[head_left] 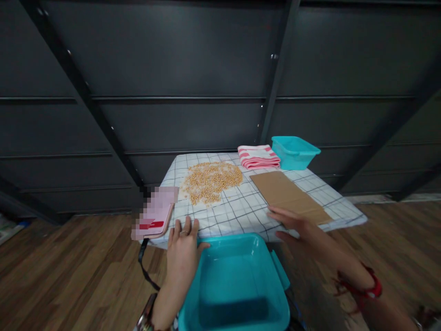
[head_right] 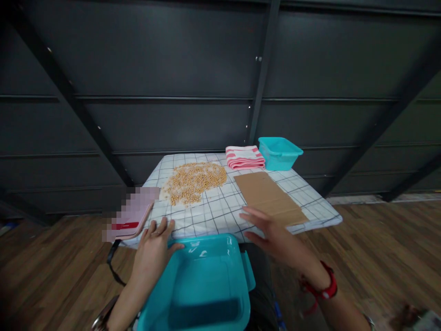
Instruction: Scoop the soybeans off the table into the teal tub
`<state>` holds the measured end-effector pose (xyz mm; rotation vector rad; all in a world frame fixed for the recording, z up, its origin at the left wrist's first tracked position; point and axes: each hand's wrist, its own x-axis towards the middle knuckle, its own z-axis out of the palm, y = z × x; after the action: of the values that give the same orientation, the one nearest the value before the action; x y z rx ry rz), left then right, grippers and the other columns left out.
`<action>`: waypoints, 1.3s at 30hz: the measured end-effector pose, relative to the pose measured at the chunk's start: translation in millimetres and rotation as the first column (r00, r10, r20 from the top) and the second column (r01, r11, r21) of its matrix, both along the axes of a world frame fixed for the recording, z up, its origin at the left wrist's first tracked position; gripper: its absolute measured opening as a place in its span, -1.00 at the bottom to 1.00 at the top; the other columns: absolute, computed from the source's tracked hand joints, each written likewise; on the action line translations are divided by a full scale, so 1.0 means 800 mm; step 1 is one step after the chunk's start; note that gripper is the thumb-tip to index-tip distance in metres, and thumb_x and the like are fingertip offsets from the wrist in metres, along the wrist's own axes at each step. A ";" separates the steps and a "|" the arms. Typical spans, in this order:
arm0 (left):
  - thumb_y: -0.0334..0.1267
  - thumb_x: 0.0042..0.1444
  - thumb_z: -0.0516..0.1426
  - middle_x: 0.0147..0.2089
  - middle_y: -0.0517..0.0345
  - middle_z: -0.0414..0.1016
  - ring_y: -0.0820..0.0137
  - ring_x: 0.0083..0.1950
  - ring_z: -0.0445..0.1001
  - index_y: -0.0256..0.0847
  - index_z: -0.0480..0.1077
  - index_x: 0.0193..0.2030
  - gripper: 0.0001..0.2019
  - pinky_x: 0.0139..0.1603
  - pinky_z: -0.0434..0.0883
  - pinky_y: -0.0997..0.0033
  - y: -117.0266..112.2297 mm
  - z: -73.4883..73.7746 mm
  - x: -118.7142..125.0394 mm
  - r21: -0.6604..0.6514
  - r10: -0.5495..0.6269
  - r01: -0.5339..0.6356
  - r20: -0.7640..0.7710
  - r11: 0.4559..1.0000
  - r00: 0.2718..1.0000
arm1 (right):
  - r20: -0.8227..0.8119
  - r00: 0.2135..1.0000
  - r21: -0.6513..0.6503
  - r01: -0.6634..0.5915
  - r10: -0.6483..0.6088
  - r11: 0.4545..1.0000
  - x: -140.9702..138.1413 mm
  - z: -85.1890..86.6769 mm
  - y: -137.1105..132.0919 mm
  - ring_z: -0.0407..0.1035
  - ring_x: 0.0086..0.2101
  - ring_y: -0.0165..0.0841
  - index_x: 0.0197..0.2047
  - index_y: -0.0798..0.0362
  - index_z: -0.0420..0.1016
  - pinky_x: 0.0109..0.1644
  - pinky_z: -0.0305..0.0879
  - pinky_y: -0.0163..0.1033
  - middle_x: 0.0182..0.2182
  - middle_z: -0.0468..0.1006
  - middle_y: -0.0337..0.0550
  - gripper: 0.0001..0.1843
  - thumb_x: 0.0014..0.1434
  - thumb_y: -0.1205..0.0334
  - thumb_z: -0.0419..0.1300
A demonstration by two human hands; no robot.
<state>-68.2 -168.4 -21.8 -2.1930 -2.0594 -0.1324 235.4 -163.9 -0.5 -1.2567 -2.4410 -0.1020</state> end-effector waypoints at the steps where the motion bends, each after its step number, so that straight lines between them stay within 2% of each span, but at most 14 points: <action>1: -0.19 -0.01 0.15 0.22 -0.14 0.26 -0.02 0.23 0.17 -0.26 0.25 0.14 -0.46 0.15 0.22 0.03 0.000 0.000 0.000 0.002 0.000 0.000 -0.002 1.000 1.000 | 0.001 0.999 0.004 -0.049 0.049 0.999 -0.014 0.000 -0.007 0.21 0.09 -0.30 0.11 0.08 0.28 0.12 0.22 -0.15 0.11 0.32 0.00 -0.60 0.24 0.18 -0.06; 3: -0.19 -0.02 0.15 0.21 -0.13 0.27 -0.01 0.22 0.18 -0.25 0.25 0.13 -0.47 0.15 0.22 0.05 0.001 0.000 0.000 -0.001 -0.003 0.003 -0.011 1.000 1.000 | 0.028 0.995 0.026 -0.101 0.100 0.995 -0.040 -0.004 -0.014 0.15 0.12 -0.27 0.08 0.12 0.32 0.15 0.18 -0.11 0.10 0.32 0.05 -0.61 0.23 0.19 -0.02; 6: -0.18 -0.02 0.15 0.20 -0.10 0.29 0.02 0.22 0.20 -0.22 0.26 0.12 -0.48 0.14 0.22 0.07 0.001 0.002 -0.001 -0.009 -0.006 0.006 -0.024 1.000 1.000 | 0.063 0.995 0.007 -0.078 0.078 0.997 -0.064 -0.020 -0.008 0.12 0.14 -0.23 0.07 0.12 0.33 0.18 0.14 -0.02 0.09 0.33 0.04 -0.62 0.19 0.27 0.02; 10: -0.18 -0.02 0.15 0.23 -0.11 0.25 0.02 0.23 0.17 -0.22 0.24 0.14 -0.46 0.17 0.20 0.06 0.000 0.007 -0.001 -0.042 -0.001 0.000 -0.021 0.999 1.000 | 0.075 0.996 0.021 -0.055 0.053 0.998 -0.077 -0.039 -0.001 0.12 0.14 -0.23 0.07 0.09 0.33 0.20 0.10 0.05 0.08 0.35 0.00 -0.57 0.14 0.45 -0.05; 13: -0.17 -0.02 0.15 0.22 -0.11 0.25 0.01 0.24 0.17 -0.21 0.25 0.14 -0.46 0.17 0.19 0.04 0.000 0.013 0.000 -0.063 0.008 -0.009 -0.010 0.998 1.000 | 0.064 0.998 0.041 -0.031 0.028 0.999 -0.078 -0.045 -0.002 0.11 0.15 -0.21 0.08 0.08 0.31 0.19 0.10 0.08 0.08 0.35 0.00 -0.55 0.13 0.47 -0.06; 20: -0.16 -0.04 0.17 0.22 -0.07 0.27 0.03 0.25 0.16 -0.19 0.25 0.13 -0.46 0.16 0.19 0.07 0.001 0.017 0.002 -0.070 0.027 -0.026 0.008 0.997 1.000 | 0.025 1.000 0.055 -0.017 0.015 0.998 -0.076 -0.049 -0.001 0.07 0.16 -0.22 0.10 0.04 0.28 0.19 0.09 0.08 0.10 0.32 -0.03 -0.56 0.15 0.41 -0.04; 27: -0.14 -0.04 0.16 0.23 -0.05 0.25 0.01 0.25 0.14 -0.19 0.23 0.14 -0.44 0.16 0.19 0.07 0.001 0.015 0.001 -0.083 0.028 -0.029 -0.008 0.996 1.000 | 0.074 0.996 0.068 -0.061 0.056 0.996 -0.078 -0.034 0.011 0.10 0.15 -0.19 0.07 0.06 0.32 0.16 0.12 0.08 0.11 0.31 0.01 -0.60 0.16 0.36 -0.02; 29: -0.16 -0.04 0.16 0.23 -0.06 0.25 0.01 0.25 0.14 -0.19 0.24 0.13 -0.45 0.17 0.19 0.07 0.001 0.015 0.001 -0.080 0.028 -0.028 -0.008 0.996 1.000 | 0.073 0.997 0.110 -0.014 0.006 0.994 -0.064 -0.028 0.024 0.13 0.13 -0.17 0.08 0.07 0.31 0.14 0.14 0.09 0.10 0.32 0.03 -0.60 0.16 0.31 -0.02; 32: -0.18 -0.04 0.16 0.22 -0.07 0.26 0.00 0.24 0.15 -0.18 0.26 0.12 -0.47 0.15 0.20 0.04 0.001 0.015 0.002 -0.063 0.022 -0.023 -0.010 0.998 1.000 | 0.064 0.966 0.159 0.237 -0.250 0.958 -0.031 -0.014 0.049 0.17 0.10 -0.08 0.07 0.15 0.32 0.12 0.13 0.13 0.05 0.36 0.14 -0.59 0.16 0.26 -0.02; 34: -0.18 -0.04 0.16 0.22 -0.08 0.26 -0.01 0.25 0.15 -0.19 0.26 0.12 -0.47 0.16 0.20 0.04 0.001 0.015 0.002 -0.069 0.025 -0.026 -0.010 0.997 1.000 | 0.172 0.892 0.084 0.410 -0.419 0.908 -0.010 -0.002 0.066 0.20 0.07 0.00 0.03 0.29 0.33 0.11 0.13 0.11 0.02 0.36 0.29 -0.56 0.15 0.19 0.01; 36: -0.18 -0.03 0.15 0.22 -0.09 0.25 -0.01 0.25 0.14 -0.20 0.26 0.12 -0.47 0.16 0.19 0.03 0.000 0.014 0.002 -0.072 0.030 -0.031 -0.007 0.997 1.000 | 0.273 0.843 0.010 0.479 -0.463 0.878 0.003 0.008 0.079 0.28 0.00 -0.01 0.02 0.33 0.32 0.07 0.18 0.05 -0.02 0.39 0.31 -0.54 0.14 0.16 0.04; 39: -0.20 -0.03 0.14 0.22 -0.09 0.26 0.02 0.24 0.17 -0.17 0.26 0.12 -0.49 0.16 0.20 0.02 0.001 0.013 0.002 -0.060 0.033 -0.033 0.001 0.998 0.999 | 0.317 0.838 -0.049 0.482 -0.443 0.875 0.004 0.014 0.089 0.39 -0.14 -0.10 -0.04 0.28 0.37 -0.05 0.28 -0.08 -0.15 0.49 0.21 -0.57 0.13 0.12 0.07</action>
<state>-66.5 -167.9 -11.6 -2.1924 -2.1264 -0.0709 238.5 -93.0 11.0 -2.0071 -2.3482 -0.2914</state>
